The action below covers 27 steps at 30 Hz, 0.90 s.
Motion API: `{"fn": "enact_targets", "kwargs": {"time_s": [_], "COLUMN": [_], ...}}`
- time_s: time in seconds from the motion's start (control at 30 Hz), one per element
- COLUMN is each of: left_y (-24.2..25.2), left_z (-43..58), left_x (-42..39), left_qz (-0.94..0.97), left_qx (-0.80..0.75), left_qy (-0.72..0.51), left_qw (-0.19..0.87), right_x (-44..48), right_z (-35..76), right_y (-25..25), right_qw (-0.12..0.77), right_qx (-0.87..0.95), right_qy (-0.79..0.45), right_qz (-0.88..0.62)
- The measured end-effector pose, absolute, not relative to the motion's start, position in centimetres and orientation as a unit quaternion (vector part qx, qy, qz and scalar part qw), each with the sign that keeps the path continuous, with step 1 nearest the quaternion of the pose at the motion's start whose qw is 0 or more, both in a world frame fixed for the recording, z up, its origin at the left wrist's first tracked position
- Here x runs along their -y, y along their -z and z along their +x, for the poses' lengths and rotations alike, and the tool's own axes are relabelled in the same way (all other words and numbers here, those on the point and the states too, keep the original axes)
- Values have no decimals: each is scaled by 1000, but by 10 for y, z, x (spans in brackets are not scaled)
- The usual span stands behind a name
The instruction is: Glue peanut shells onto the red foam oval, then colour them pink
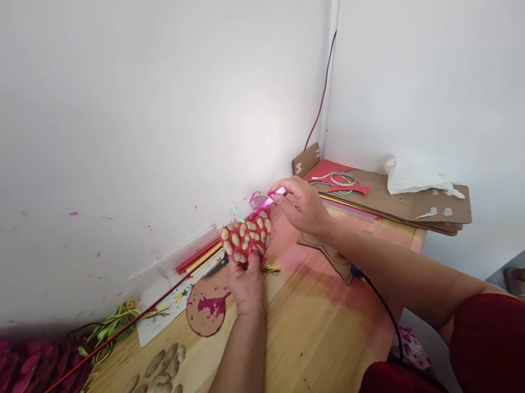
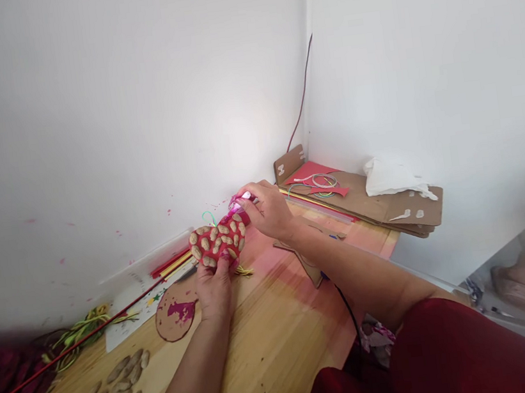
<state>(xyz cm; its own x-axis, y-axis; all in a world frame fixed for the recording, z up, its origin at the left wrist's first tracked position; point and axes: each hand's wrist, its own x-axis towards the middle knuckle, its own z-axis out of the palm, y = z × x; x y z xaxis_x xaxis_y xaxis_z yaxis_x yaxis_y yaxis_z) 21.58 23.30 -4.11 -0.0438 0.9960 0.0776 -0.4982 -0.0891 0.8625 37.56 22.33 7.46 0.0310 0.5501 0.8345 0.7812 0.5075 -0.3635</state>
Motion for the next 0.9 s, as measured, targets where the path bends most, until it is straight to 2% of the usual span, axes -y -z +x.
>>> {"fn": "enact_targets", "kwargs": {"time_s": [0.9], "left_y": [45], "left_z": [215], "left_x": [-234], "left_qz": [400], "left_qx": [-349], "left_qy": [-640], "left_qw": [555], "right_x": [-224], "right_z": [374], "right_y": [-72], "right_qw": [540], "right_qx": [684], "right_qy": [100], "right_qz": [-479]}}
